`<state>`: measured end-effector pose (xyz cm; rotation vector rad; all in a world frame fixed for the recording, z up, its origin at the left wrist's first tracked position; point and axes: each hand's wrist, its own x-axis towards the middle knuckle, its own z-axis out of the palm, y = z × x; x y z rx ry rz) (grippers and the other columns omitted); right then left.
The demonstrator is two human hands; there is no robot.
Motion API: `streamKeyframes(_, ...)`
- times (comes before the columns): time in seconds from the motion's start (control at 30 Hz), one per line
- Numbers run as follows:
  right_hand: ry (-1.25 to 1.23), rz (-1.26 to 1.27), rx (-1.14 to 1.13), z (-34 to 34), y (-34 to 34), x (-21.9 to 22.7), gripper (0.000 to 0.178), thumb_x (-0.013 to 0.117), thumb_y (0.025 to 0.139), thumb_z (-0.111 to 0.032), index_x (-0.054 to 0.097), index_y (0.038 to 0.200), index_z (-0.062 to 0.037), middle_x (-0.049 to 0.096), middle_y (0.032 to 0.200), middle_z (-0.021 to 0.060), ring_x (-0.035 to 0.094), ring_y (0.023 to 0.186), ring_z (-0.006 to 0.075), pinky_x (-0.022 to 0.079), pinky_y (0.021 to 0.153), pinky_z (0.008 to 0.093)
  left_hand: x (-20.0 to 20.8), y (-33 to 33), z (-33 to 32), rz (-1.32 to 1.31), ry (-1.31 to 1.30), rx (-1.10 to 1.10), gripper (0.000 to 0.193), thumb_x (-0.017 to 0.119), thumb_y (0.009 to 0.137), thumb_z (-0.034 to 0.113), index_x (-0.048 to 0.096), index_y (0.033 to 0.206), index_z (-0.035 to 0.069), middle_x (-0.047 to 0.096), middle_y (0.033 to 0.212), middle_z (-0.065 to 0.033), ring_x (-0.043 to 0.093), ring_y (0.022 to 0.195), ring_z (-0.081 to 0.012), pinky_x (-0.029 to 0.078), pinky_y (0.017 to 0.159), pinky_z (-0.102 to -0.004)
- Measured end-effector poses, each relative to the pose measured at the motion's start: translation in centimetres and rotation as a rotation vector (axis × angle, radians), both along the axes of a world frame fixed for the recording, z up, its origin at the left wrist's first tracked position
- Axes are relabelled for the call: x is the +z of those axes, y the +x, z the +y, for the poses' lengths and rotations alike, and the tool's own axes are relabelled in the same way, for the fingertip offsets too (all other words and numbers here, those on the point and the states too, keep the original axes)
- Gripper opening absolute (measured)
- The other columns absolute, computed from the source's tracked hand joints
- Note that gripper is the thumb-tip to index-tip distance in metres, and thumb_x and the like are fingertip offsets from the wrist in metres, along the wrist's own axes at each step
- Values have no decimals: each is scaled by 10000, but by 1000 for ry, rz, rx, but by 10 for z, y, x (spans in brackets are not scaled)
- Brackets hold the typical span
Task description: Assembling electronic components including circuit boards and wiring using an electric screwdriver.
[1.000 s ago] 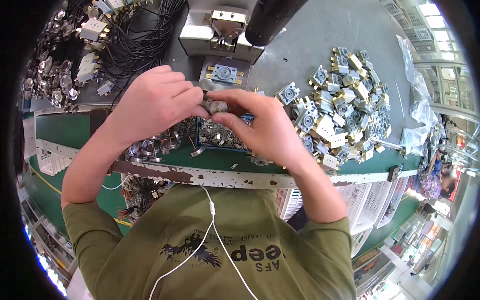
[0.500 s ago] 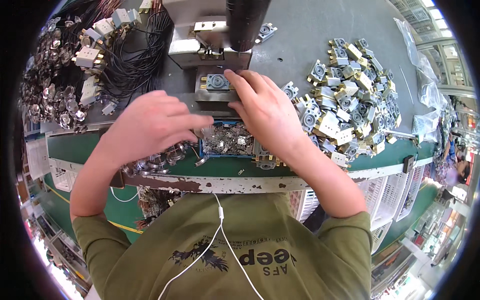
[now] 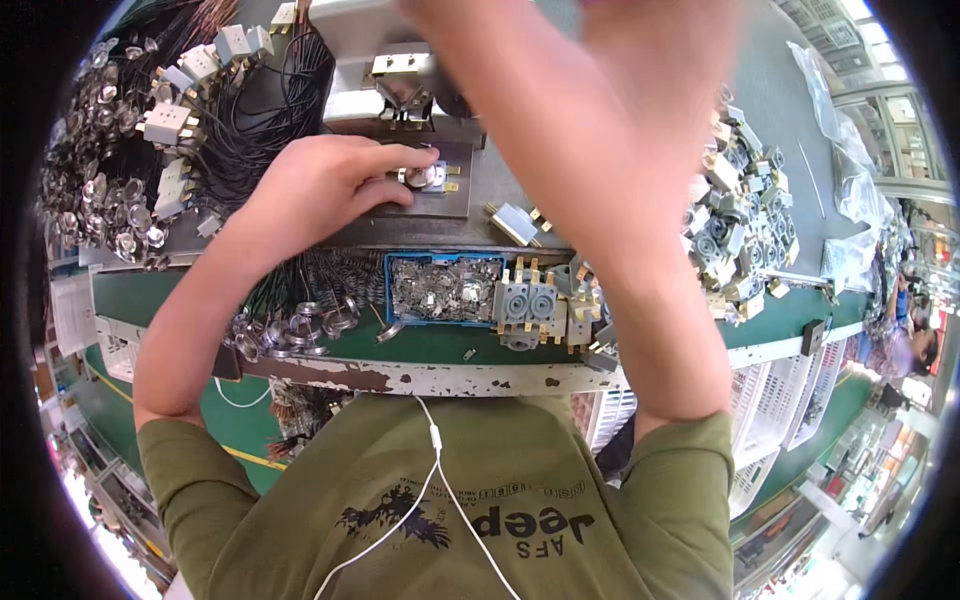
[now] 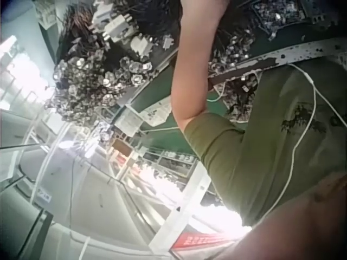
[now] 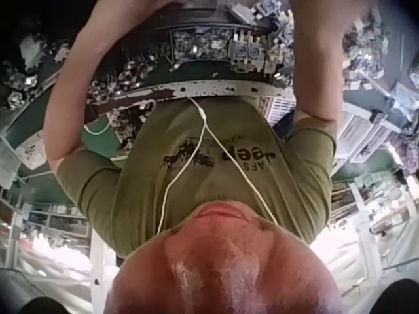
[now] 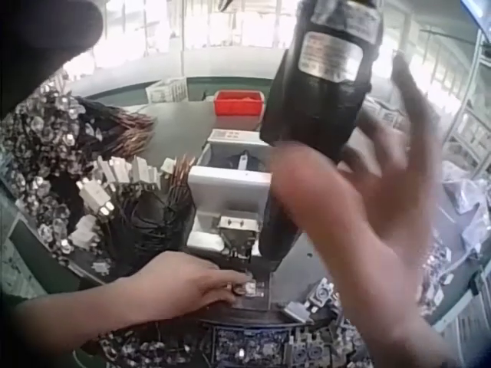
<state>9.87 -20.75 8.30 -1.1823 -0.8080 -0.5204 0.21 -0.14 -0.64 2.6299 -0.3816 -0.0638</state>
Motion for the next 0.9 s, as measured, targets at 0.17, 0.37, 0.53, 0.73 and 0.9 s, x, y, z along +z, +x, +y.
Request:
streamKeyframes(0.17, -21, -9, 188, -8, 31, -2, 400, 498, 1028, -46, 452, 1401, 89, 635, 1167, 329, 675, 998, 365, 573, 838, 490, 3, -7, -6, -104, 74, 15, 334, 734, 913, 300, 717, 1228, 191, 739, 912, -92, 710, 826, -302, 563, 707, -411)
streamKeyframes(0.37, -76, -46, 456, -31, 29, 16, 374, 495, 1013, -47, 500, 1356, 105, 644, 1111, 311, 666, 935, 329, 557, 792, 463, -1, -5, -3, -64, 21, 27, 364, 724, 927, 304, 689, 1277, 212, 749, 956, -91, 715, 840, -308, 563, 721, -414)
streamKeyframes(0.53, -117, -91, 669, -30, 34, 30, 360, 494, 1001, -47, 540, 1318, 118, 652, 1065, 296, 658, 884, 299, 544, 754, 440, 1, -5, -5, 13, -5, 28, 327, 670, 963, 365, 680, 1249, 206, 750, 968, -94, 720, 916, -319, 571, 763, -449)
streamKeyframes(0.73, 65, 55, 175, 26, -1, 24, 265, 658, 971, -143, 616, 1116, 74, 626, 769, 131, 602, 620, 189, 494, 575, 318, -1, -5, -2, -4, 48, 6, 316, 678, 956, 344, 669, 1240, 207, 745, 942, -102, 722, 897, -324, 569, 738, -456)
streamKeyframes(0.9, -20, 173, -71, 53, -28, 28, 266, 716, 978, -198, 639, 1013, 55, 595, 649, 60, 575, 515, 149, 471, 509, 271, -2, -6, -5, 8, 85, 14, 350, 694, 949, 321, 643, 1282, 225, 742, 962, -82, 719, 891, -314, 575, 731, -427)
